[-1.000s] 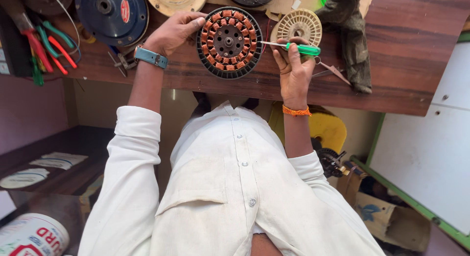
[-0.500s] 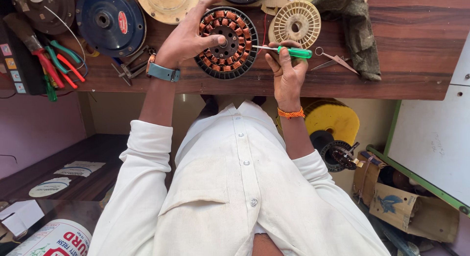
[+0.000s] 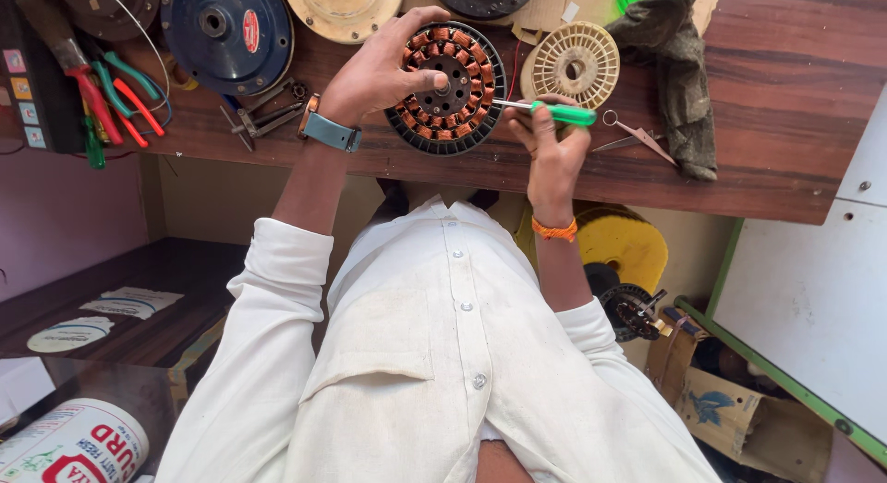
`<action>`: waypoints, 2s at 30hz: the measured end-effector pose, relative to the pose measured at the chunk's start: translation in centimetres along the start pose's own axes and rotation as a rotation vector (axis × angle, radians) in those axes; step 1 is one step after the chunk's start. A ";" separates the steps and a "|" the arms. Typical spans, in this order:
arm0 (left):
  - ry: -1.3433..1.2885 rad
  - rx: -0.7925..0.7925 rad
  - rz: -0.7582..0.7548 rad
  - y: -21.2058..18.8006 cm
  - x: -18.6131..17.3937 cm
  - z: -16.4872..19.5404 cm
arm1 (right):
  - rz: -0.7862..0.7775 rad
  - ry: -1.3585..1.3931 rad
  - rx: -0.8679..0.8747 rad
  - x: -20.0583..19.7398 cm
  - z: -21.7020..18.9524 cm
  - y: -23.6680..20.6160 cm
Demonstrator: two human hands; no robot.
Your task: The person pours liquid from a plastic bottle over the copper windings of a motor stator on a workbench, wipes the bottle with a cloth, then uses a green-handled screwdriver to work around the stator windings, rotating the stator as they go.
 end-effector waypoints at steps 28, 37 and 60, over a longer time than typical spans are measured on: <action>0.000 -0.025 0.019 0.1 0.7 0.1 | -0.070 -0.153 -0.192 -1.2 -2.5 3.3; 0.010 0.032 0.045 0.2 0.5 0.8 | -0.109 0.099 0.035 -1.0 1.4 5.2; 0.053 -0.037 0.021 0.4 0.5 -0.3 | -0.311 -0.365 -0.154 2.8 -2.2 6.8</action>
Point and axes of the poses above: each hand's wrist, its own y-axis towards the middle knuckle, its own x-axis out of the palm, z = x × y, the point moved 10 cm from there along y, towards the middle knuckle
